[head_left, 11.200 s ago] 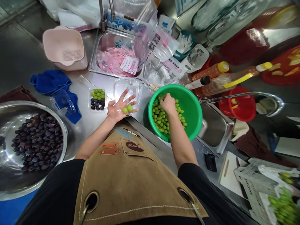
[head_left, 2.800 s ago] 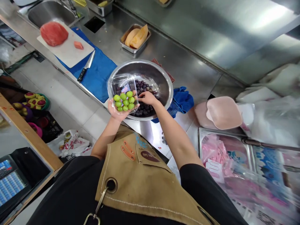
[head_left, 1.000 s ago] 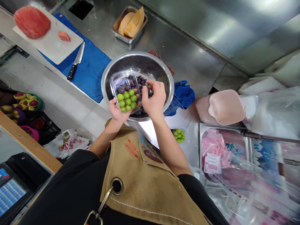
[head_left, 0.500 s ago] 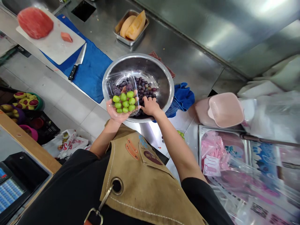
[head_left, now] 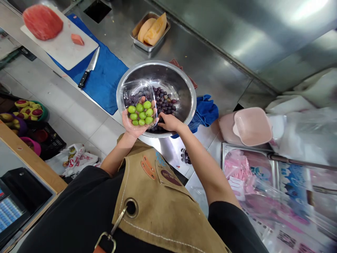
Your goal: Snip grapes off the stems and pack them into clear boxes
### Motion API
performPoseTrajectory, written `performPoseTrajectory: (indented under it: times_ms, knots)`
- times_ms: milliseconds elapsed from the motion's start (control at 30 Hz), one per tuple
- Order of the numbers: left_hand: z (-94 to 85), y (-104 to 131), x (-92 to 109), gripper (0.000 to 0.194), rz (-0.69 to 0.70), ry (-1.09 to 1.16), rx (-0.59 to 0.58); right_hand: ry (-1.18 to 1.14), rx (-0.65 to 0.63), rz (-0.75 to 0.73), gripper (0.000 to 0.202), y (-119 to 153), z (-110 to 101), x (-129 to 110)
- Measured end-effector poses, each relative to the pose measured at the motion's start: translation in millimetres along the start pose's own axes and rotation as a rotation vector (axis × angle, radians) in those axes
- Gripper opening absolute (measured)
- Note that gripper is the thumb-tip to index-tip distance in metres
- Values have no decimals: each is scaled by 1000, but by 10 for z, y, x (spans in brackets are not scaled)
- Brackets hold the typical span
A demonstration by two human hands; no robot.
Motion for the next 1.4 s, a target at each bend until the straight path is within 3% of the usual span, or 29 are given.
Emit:
performPoseTrajectory:
  times_ms: [100,233,333,433,533,667,800,1033,1233,1400]
  knots:
    - [12,10,-7,70,7,-25,2,-111,96,-25,36,54,-169,94]
    - [65,23,-35,70,4,-13,0,-277,465,-159,37,297,-660,61]
    - [112,29,-69,67,-10,33,3,-316,713,-306,43,554,-1020,-222]
    - [111,16,-124,66,-32,65,34,-263,807,-406,44,667,-1209,-640]
    - [56,-13,-172,61,-22,78,87,-188,795,-421,42,568,-1209,-985]
    - [-19,-46,-208,52,-2,85,144,-111,779,-367,38,334,-1047,-1178]
    - [-35,-49,-215,51,-12,73,182,-90,795,-338,44,296,-973,-1152]
    - [78,-21,-175,61,-6,94,51,-250,886,-325,38,665,-1220,-910]
    - [-29,-42,-194,49,7,69,201,-134,710,-480,35,753,-958,-1009]
    - [3,-32,-204,52,-39,61,139,-188,801,-420,39,746,-919,-941]
Point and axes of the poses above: each hand's wrist, its own y-axis away from the middle knuckle, its own z-axis out of the palm, x = y × z, the point moved 5 cm from there along -y, towards the middle knuckle, and after that the axes turned 6 degrees about -y, right-handed, at the moved point
